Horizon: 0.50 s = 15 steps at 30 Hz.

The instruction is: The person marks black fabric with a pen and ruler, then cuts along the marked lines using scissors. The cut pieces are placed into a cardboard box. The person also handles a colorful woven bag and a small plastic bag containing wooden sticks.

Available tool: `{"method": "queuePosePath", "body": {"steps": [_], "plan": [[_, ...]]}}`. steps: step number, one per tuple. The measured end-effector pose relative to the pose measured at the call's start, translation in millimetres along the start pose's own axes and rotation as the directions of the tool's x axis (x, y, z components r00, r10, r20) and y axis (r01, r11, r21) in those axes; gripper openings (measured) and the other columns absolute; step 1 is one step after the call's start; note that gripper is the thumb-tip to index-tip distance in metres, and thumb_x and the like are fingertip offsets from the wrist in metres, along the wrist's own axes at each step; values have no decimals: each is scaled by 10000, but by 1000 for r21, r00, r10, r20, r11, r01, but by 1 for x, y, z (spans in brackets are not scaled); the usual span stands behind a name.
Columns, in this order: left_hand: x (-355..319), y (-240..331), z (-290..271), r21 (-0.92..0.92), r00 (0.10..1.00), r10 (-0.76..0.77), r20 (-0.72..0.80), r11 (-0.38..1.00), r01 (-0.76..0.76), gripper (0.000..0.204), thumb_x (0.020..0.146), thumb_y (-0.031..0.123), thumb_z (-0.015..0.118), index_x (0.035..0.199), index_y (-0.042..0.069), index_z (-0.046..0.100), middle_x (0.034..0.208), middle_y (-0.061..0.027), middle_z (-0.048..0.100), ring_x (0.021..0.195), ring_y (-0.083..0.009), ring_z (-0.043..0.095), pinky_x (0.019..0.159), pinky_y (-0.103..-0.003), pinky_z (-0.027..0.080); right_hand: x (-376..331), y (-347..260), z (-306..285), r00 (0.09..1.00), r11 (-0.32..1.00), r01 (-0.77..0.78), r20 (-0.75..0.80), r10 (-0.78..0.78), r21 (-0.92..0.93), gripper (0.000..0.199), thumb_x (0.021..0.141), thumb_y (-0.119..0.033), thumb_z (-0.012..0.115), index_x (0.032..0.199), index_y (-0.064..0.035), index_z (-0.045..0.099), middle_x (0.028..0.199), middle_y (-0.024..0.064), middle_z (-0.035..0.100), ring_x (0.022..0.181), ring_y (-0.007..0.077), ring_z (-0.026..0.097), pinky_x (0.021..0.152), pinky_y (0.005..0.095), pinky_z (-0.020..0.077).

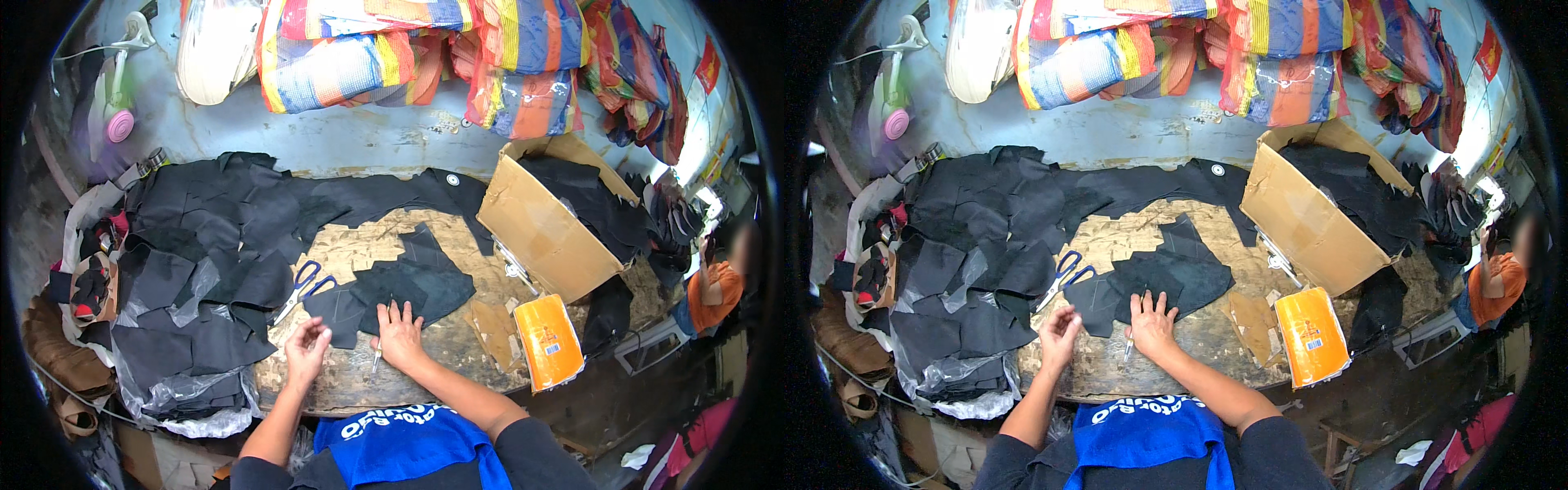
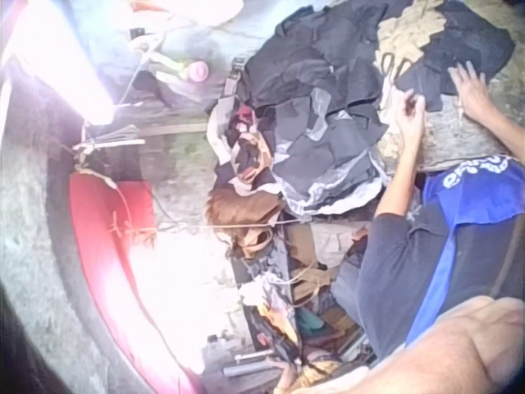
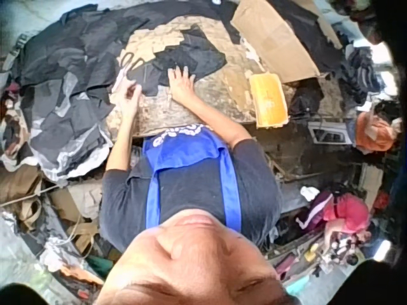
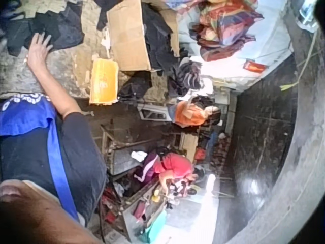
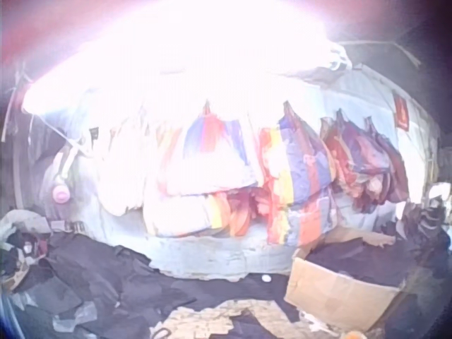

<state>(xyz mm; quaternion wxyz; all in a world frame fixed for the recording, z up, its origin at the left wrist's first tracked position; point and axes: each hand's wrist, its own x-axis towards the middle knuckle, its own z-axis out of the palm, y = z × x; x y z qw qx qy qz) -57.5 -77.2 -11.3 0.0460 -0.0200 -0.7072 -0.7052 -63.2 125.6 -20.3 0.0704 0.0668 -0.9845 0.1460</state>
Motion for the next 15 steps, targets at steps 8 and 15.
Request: {"method": "queuePosePath", "body": {"steps": [8,15], "plan": [[-31,-20,-23,585,863,306,403,639,-499,302,695,176,749,948,42,652,917,-126,627,925,-309,575,856,-400,445,35,37,-33,988,957,-129,114,102,259,447,747,-48,596,1190,-93,556,930,138,650,892,233,639,736,335,520],[-31,-13,-18,620,862,274,426,606,-498,286,708,208,734,932,48,658,910,-116,601,936,-308,546,868,-410,416,58,109,-154,737,208,105,-216,640,973,286,769,-10,583,1053,24,607,993,95,636,955,189,593,833,343,491]]}}
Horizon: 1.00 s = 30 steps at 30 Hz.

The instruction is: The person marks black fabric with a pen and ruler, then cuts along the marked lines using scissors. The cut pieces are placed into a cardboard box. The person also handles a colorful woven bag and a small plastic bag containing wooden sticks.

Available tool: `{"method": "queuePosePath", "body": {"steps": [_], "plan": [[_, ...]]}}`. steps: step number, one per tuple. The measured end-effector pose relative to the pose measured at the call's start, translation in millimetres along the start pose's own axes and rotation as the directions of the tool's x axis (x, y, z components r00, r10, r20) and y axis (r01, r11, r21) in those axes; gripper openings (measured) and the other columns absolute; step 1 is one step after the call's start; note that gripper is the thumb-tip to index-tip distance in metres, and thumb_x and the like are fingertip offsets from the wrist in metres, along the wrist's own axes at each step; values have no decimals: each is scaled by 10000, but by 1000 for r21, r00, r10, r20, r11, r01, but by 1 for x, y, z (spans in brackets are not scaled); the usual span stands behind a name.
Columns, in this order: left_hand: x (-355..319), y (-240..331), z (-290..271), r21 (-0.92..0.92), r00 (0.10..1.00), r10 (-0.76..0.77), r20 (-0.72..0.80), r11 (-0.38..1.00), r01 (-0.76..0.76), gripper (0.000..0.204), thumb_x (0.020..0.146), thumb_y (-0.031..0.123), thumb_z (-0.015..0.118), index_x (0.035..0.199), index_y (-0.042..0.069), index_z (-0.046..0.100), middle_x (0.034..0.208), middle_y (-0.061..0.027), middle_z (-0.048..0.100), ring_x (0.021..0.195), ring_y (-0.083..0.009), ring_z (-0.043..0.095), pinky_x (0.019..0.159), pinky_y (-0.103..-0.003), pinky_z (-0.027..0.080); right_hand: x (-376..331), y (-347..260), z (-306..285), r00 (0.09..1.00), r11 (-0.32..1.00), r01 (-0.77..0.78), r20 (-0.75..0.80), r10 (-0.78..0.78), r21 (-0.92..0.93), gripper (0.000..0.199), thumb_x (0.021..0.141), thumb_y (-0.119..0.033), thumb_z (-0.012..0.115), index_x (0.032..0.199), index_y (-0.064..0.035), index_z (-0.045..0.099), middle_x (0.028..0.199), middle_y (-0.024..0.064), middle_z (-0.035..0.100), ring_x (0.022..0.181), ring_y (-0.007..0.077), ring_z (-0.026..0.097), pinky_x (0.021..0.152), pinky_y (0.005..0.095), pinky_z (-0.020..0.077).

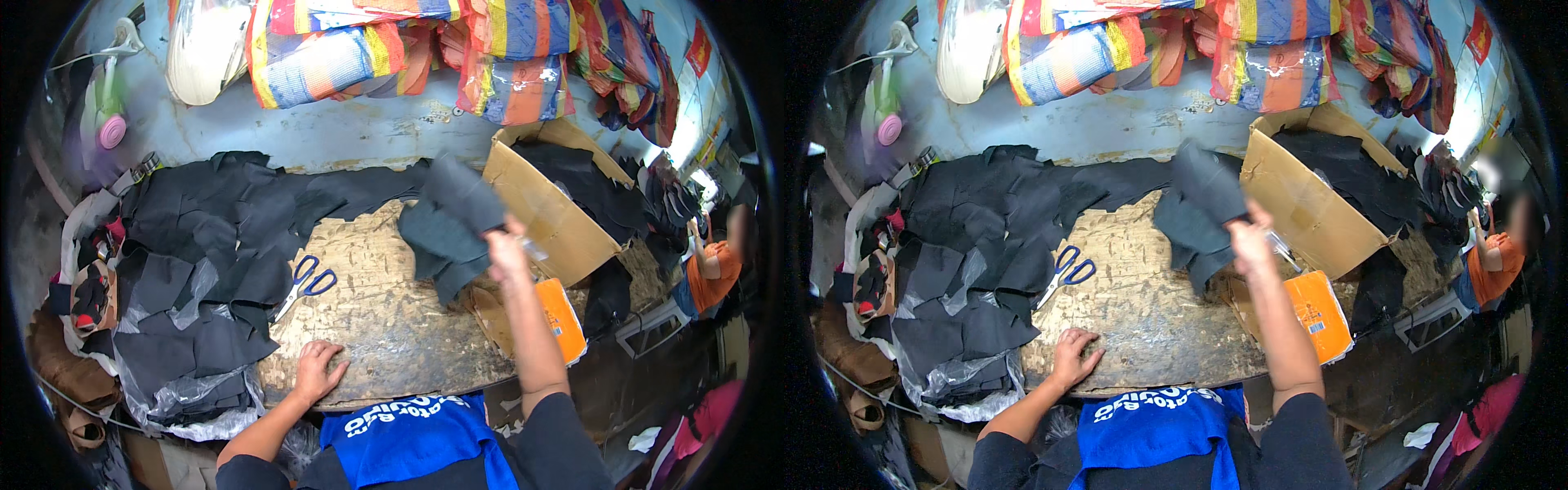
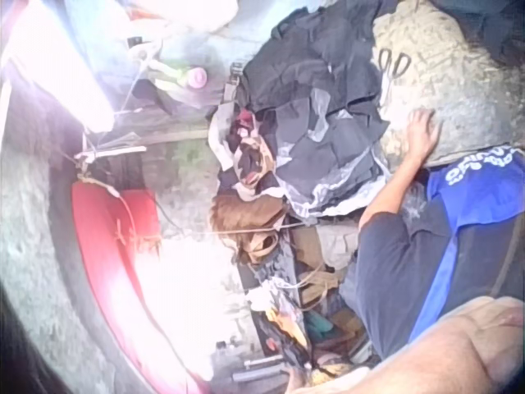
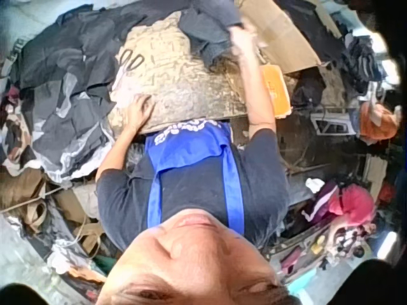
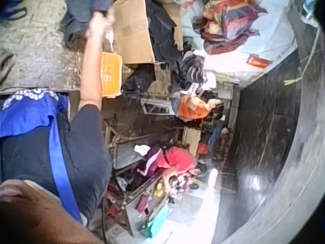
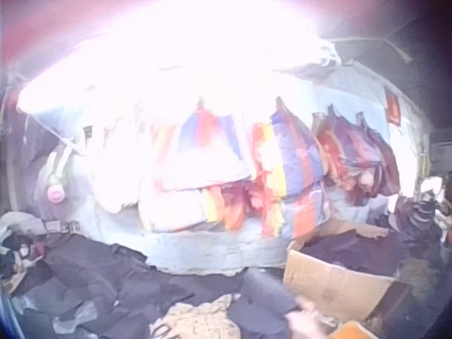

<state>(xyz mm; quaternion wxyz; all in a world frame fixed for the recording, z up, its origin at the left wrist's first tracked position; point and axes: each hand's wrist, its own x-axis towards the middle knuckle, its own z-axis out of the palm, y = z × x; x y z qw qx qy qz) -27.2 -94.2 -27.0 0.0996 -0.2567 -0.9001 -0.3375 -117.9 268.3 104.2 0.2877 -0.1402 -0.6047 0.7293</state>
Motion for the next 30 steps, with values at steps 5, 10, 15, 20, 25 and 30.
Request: {"method": "queuePosePath", "body": {"steps": [5,10,15,20,25,30], "plan": [[1,1,0,36,1000,23,-4,999,-23,275,682,174,739,913,46,662,892,-115,591,905,-302,545,822,-399,427,65,-129,-73,1000,945,-27,7,26,327,296,769,-22,597,1064,-16,584,1005,98,629,953,241,599,855,379,495],[0,2,1,20,1000,-15,7,1000,15,264,694,196,740,905,54,666,901,-102,591,940,-295,542,862,-404,414,127,-207,-109,981,837,149,-186,-57,527,308,760,-31,628,1065,-45,584,1013,87,643,933,282,622,884,490,474],[0,3,3,4,999,-33,-8,999,33,256,683,173,747,891,47,667,900,-104,596,936,-298,546,859,-403,418,144,-176,-158,925,995,-69,-377,39,-67,616,708,-216,757,1211,13,483,1355,145,429,1175,307,469,827,646,398],[0,3,4,-1,999,-40,-28,999,40,250,679,158,748,886,46,667,893,-108,597,932,-303,549,845,-402,429,97,-135,-196,456,715,261,-570,-684,-649,562,774,-380,747,1044,81,572,924,143,678,839,192,641,758,275,479],[0,4,4,-5,998,-41,-45,999,41,243,670,144,752,878,49,669,889,-112,599,922,-306,551,826,-401,440,-12,-56,-236,736,642,174,-335,-588,-746,289,828,-261,708,854,13,620,675,67,653,643,122,610,638,266,475],[1,5,5,3,997,-56,-48,998,56,244,664,138,754,876,51,670,887,-111,600,916,-307,552,816,-400,445,-68,5,-266,933,206,-235,-280,-226,-950,725,567,-343,885,1113,34,590,970,209,670,883,293,663,791,372,505]]}}
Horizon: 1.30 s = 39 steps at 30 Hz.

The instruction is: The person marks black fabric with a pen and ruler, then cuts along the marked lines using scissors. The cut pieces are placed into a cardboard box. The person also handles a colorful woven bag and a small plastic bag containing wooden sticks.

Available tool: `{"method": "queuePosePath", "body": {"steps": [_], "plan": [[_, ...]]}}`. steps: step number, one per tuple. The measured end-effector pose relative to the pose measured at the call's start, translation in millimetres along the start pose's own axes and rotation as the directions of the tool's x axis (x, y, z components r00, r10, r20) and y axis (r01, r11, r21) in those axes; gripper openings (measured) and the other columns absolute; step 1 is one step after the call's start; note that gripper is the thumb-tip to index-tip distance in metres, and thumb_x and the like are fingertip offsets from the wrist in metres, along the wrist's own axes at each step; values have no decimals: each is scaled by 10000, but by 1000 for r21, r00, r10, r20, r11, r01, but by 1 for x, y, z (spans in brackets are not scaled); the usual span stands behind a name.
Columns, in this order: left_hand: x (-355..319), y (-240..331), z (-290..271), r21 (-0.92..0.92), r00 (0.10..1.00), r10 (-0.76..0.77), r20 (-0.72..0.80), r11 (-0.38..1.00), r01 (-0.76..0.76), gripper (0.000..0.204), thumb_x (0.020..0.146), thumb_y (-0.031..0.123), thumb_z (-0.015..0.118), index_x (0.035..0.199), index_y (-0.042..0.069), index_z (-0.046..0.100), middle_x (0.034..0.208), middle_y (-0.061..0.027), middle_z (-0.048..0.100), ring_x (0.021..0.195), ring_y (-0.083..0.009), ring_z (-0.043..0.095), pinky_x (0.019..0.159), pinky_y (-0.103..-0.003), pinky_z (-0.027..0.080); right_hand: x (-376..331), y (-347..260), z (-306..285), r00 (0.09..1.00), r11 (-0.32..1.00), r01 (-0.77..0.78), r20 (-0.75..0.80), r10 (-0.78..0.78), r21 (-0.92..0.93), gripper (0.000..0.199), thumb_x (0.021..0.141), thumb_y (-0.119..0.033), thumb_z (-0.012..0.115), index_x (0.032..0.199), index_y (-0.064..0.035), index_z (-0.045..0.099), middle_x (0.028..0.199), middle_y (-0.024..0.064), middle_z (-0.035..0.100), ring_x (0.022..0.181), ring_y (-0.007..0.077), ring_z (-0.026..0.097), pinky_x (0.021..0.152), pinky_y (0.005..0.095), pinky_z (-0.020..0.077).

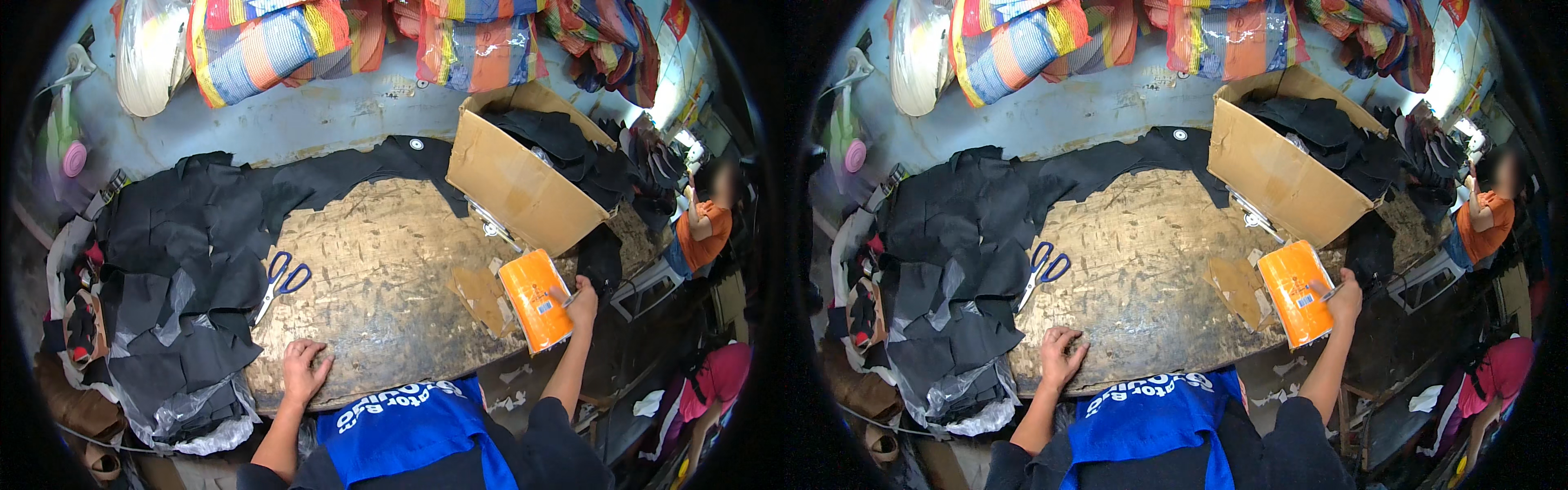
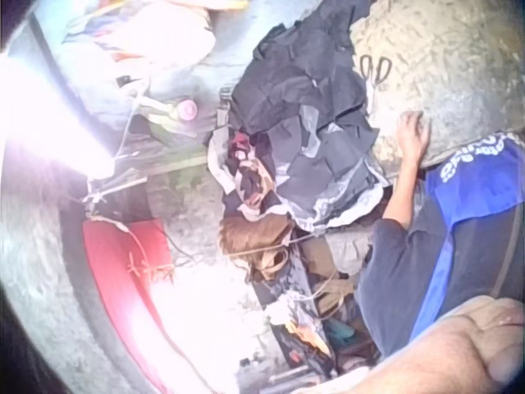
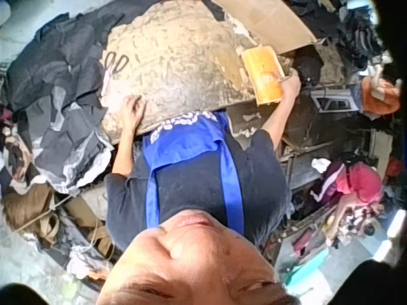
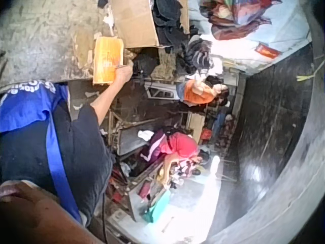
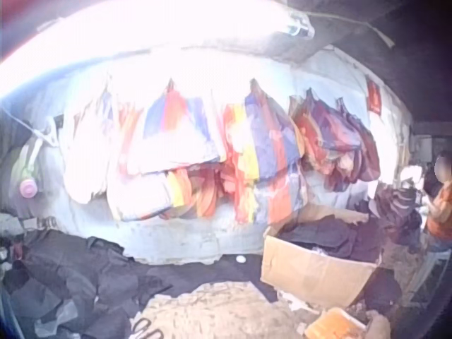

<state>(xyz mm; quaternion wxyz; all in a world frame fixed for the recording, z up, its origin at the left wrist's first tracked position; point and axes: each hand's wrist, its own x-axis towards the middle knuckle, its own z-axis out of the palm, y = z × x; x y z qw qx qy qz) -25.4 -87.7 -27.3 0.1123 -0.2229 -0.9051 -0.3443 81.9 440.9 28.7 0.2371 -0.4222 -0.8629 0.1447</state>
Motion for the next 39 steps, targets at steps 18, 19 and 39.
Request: {"method": "queuePosePath", "body": {"steps": [18,19,39], "plan": [[1,1,1,-26,998,-55,-18,998,55,251,657,149,763,864,41,671,872,-107,609,903,-297,567,817,-395,446,21,46,35,878,827,-302,477,47,474,533,632,-209,863,984,60,567,847,152,657,691,195,649,621,314,525],[2,1,1,-24,998,-52,-20,998,52,249,656,147,764,861,41,671,870,-107,609,903,-297,567,816,-393,446,19,44,34,880,802,-313,473,44,509,497,640,-181,857,966,50,560,834,142,653,687,189,645,618,312,524],[0,-1,3,-68,994,-88,-64,994,84,208,662,112,761,833,36,672,862,-106,622,907,-289,579,797,-384,466,20,2,-2,883,698,-353,468,29,623,265,724,-98,774,871,8,580,771,73,629,672,127,590,609,277,486]]}}
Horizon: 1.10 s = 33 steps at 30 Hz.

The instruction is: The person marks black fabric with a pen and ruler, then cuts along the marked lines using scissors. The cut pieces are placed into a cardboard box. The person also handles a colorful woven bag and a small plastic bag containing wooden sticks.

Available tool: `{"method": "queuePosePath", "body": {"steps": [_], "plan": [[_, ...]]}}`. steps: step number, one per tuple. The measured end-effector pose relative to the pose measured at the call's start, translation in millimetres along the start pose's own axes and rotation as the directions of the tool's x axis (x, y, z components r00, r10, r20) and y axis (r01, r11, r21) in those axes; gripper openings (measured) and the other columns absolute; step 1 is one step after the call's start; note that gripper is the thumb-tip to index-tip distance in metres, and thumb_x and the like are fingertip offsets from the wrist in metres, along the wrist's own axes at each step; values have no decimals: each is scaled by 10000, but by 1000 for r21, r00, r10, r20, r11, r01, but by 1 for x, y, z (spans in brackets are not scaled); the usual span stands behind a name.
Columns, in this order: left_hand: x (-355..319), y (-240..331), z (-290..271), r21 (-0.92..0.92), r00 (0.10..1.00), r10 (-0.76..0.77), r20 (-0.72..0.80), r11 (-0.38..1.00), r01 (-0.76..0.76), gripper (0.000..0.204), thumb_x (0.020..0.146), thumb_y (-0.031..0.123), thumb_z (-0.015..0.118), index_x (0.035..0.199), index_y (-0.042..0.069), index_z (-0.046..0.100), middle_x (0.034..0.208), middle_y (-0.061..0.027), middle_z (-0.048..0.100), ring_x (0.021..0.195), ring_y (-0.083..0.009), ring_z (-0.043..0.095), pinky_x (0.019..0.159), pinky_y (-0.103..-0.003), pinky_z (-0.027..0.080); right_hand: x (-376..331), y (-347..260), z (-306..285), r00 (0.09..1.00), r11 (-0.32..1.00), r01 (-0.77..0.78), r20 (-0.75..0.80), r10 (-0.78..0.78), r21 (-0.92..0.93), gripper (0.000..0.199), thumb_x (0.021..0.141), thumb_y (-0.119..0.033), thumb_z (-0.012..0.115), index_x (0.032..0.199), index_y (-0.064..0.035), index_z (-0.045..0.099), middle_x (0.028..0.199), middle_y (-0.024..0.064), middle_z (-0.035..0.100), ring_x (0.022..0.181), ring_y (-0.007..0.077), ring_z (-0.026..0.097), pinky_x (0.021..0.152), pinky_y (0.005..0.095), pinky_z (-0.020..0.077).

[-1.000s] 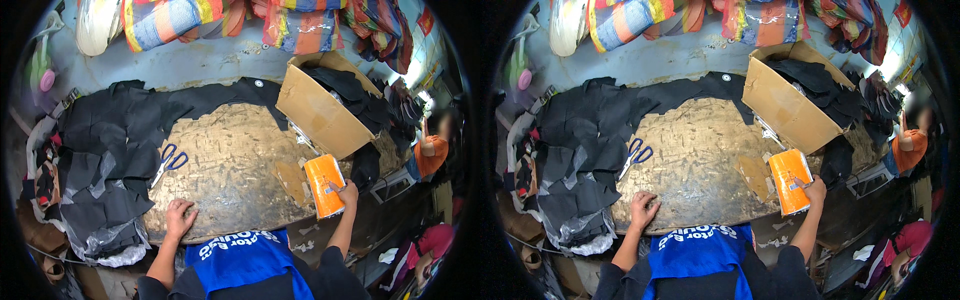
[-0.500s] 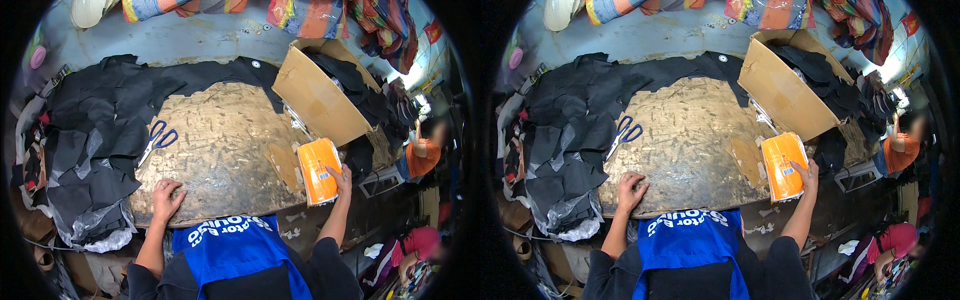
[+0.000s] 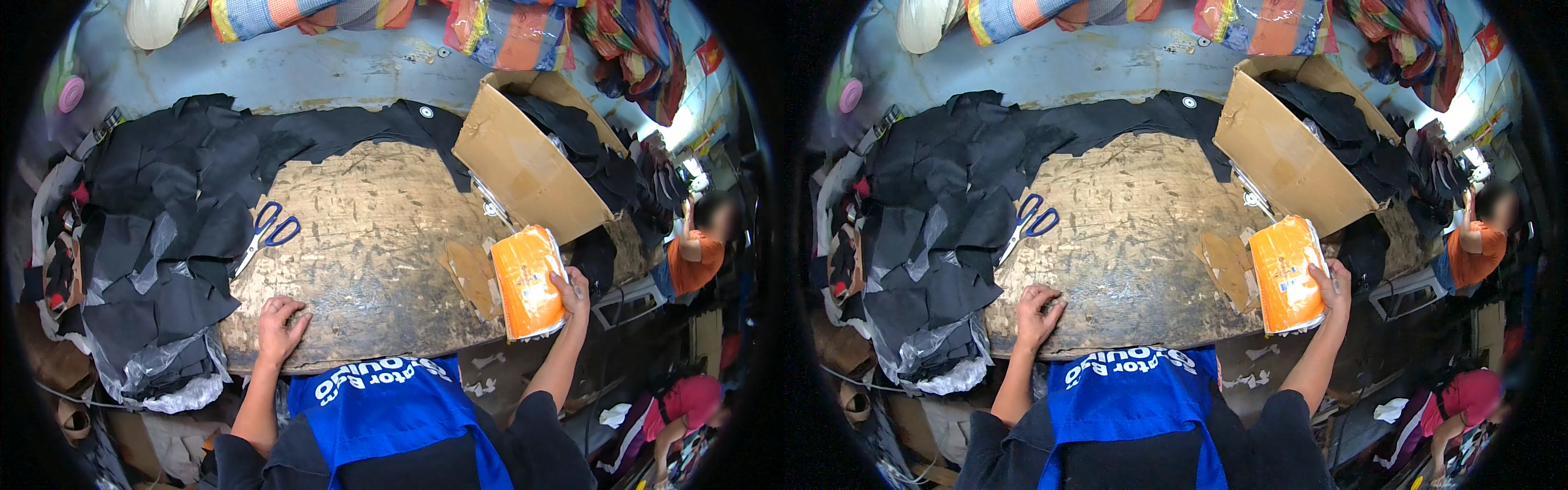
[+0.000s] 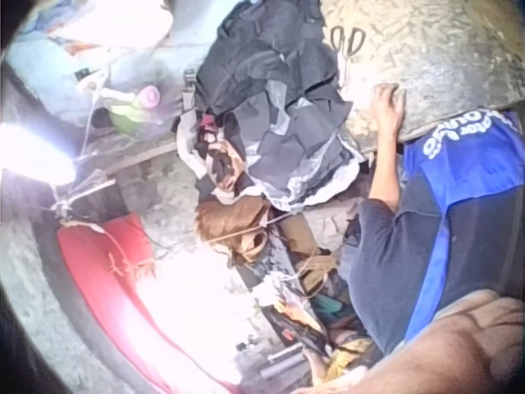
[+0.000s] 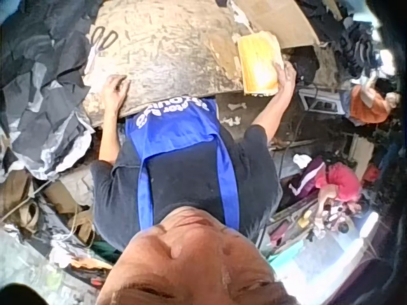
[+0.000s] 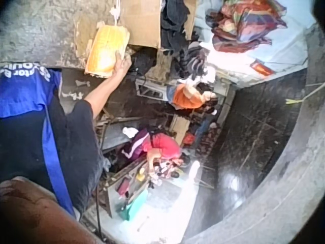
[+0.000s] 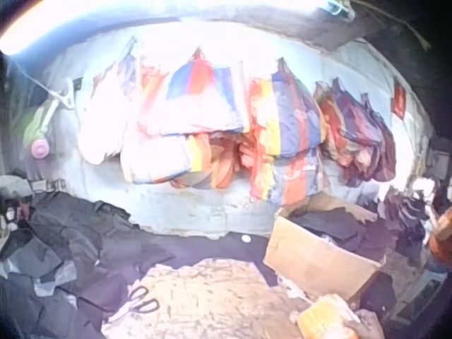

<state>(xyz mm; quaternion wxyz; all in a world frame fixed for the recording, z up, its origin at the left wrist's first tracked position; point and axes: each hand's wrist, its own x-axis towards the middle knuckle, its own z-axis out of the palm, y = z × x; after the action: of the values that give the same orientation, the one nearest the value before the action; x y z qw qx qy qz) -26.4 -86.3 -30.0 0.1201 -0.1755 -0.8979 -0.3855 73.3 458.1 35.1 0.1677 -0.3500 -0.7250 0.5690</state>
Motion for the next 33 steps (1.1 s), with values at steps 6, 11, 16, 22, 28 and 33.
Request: {"method": "queuePosePath", "body": {"steps": [6,11,16,22,28,33], "plan": [[0,-4,0,-21,1000,16,5,1000,-16,187,683,80,737,841,11,666,834,-124,623,882,-297,580,790,-374,462,-38,-43,33,929,878,298,-100,-357,-374,226,741,-76,754,812,-8,550,680,-18,520,636,77,481,574,230,393],[1,7,0,-263,972,-235,-29,940,219,191,728,47,711,903,-4,653,913,-117,633,918,-262,592,825,-344,462,-78,-95,80,876,877,479,-44,-480,-37,167,778,-29,709,839,-12,555,748,5,569,699,58,510,620,206,420],[9,49,-2,-247,963,-124,-240,967,64,306,751,23,677,1042,-31,600,1037,-150,605,1005,-297,564,917,-355,421,-101,-87,187,895,894,331,198,-399,302,204,785,-96,725,926,-26,595,866,75,641,747,127,600,684,272,515],[14,84,2,265,973,151,174,944,-194,774,624,449,792,1252,90,518,1345,-173,423,1298,-373,336,1021,-576,251,-135,-22,321,855,925,227,392,-339,305,213,806,-131,717,876,-18,551,708,40,595,629,100,537,542,244,439],[8,79,38,404,927,37,373,893,-198,797,607,555,738,1303,240,510,1439,-163,306,1381,-378,168,948,-773,81,-102,9,247,900,907,420,130,-415,-9,223,801,-191,723,922,-34,620,721,113,639,645,186,615,591,314,489],[7,74,39,406,940,46,337,894,-189,746,631,553,723,1284,249,529,1430,-159,319,1380,-368,177,959,-760,88,-66,19,140,854,718,345,-116,-508,-605,553,680,-352,795,1073,-22,586,1013,226,616,993,376,570,859,437,443]]}}
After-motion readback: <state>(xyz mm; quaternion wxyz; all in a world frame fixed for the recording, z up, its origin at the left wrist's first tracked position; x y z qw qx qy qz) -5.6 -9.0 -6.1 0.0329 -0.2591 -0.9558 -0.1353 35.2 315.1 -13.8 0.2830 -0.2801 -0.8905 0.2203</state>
